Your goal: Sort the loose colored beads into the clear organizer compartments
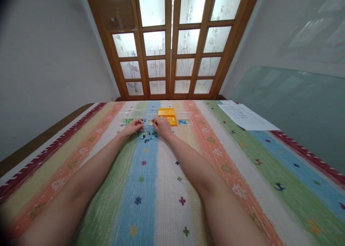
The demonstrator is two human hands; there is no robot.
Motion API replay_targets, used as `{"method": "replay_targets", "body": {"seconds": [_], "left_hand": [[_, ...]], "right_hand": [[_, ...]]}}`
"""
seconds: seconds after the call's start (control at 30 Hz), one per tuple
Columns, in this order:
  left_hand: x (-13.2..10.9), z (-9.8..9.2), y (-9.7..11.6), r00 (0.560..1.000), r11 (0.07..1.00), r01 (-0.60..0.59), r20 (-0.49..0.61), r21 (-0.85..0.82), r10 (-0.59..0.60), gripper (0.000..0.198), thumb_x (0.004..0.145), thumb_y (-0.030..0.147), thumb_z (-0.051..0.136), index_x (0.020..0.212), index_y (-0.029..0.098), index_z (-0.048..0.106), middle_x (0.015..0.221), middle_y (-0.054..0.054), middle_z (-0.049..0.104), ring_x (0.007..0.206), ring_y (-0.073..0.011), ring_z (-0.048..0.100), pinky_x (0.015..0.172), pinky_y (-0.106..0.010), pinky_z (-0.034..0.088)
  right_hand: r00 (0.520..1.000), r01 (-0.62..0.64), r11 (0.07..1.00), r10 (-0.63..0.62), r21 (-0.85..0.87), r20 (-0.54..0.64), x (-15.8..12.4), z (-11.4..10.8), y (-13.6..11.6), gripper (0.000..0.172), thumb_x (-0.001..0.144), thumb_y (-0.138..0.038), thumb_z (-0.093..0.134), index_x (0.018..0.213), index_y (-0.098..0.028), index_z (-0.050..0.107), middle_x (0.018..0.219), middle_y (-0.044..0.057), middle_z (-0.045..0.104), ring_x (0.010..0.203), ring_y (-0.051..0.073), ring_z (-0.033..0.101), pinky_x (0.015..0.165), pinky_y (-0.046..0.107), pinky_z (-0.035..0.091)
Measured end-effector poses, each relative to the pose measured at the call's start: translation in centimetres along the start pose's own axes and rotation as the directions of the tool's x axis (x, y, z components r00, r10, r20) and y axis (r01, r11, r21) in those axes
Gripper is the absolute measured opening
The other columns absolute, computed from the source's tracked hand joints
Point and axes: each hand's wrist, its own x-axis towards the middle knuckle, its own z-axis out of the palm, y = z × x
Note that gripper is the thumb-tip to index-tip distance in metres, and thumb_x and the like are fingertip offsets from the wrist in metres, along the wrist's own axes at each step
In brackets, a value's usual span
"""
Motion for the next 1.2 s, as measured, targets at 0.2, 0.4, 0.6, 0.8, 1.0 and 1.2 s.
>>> {"method": "replay_targets", "body": {"seconds": [0.2,0.4,0.6,0.8,1.0,1.2], "left_hand": [[0.9,2.6,0.4,0.98,0.992,0.016,-0.194,-0.128,-0.041,0.014,0.076,0.026,0.071,0.086,0.017,0.066,0.072,0.0,0.066,0.059,-0.0106,0.057,0.057,-0.022,0.043],[0.4,2.7,0.7,0.982,0.966,0.054,-0.163,-0.252,-0.098,0.032,0.083,0.029,0.069,0.112,0.016,0.072,0.103,-0.009,0.077,0.073,-0.0122,0.067,0.068,-0.024,0.051],[0.8,2.6,-0.4,0.991,0.994,-0.005,-0.13,-0.111,-0.01,0.051,0.085,0.02,0.058,0.135,0.02,0.065,0.125,-0.009,0.074,0.052,-0.0061,0.052,0.056,-0.024,0.045],[0.8,1.5,-1.2,0.979,0.986,-0.036,-0.19,0.166,0.067,0.035,0.086,0.019,0.055,0.114,0.017,0.075,0.112,-0.008,0.077,0.077,-0.0163,0.064,0.068,-0.027,0.051],[0.6,0.1,-1.6,0.961,0.915,-0.022,-0.244,0.404,0.131,0.025,0.085,0.016,0.056,0.096,0.02,0.078,0.102,-0.005,0.078,0.09,-0.0214,0.067,0.09,-0.035,0.052],[0.5,-0.4,-2.1,0.957,0.893,-0.026,-0.248,0.45,0.153,0.025,0.087,0.019,0.055,0.096,0.02,0.079,0.1,-0.006,0.078,0.092,-0.0235,0.068,0.094,-0.038,0.051]], "right_hand": [[0.996,-0.077,0.997,0.077,0.001,-0.039,0.2,0.4,0.4,0.019,0.099,-0.024,0.056,0.101,-0.021,0.075,0.099,0.008,0.075,0.096,0.025,0.063,0.089,0.035,0.042],[0.993,-0.093,0.996,0.093,0.006,-0.07,0.3,0.3,0.6,0.02,0.099,-0.025,0.056,0.099,-0.021,0.075,0.093,0.007,0.074,0.091,0.024,0.062,0.087,0.034,0.042],[0.993,-0.089,0.996,0.089,0.007,-0.072,0.3,0.3,0.8,0.018,0.098,-0.024,0.057,0.1,-0.02,0.075,0.094,0.007,0.074,0.093,0.024,0.063,0.087,0.034,0.042],[0.995,0.024,0.999,-0.028,0.047,0.092,0.1,0.5,0.3,0.017,0.097,-0.023,0.059,0.102,-0.022,0.076,0.095,0.007,0.074,0.092,0.023,0.063,0.088,0.034,0.043],[0.904,0.254,0.96,-0.279,0.117,0.323,-0.1,0.6,-1.1,0.017,0.093,-0.019,0.064,0.102,-0.025,0.078,0.095,0.005,0.072,0.097,0.023,0.06,0.092,0.034,0.043],[0.863,0.366,0.928,-0.366,0.069,0.348,-0.3,0.9,-1.8,0.014,0.096,-0.026,0.066,0.101,-0.024,0.078,0.092,0.006,0.068,0.097,0.024,0.057,0.089,0.035,0.041]]}}
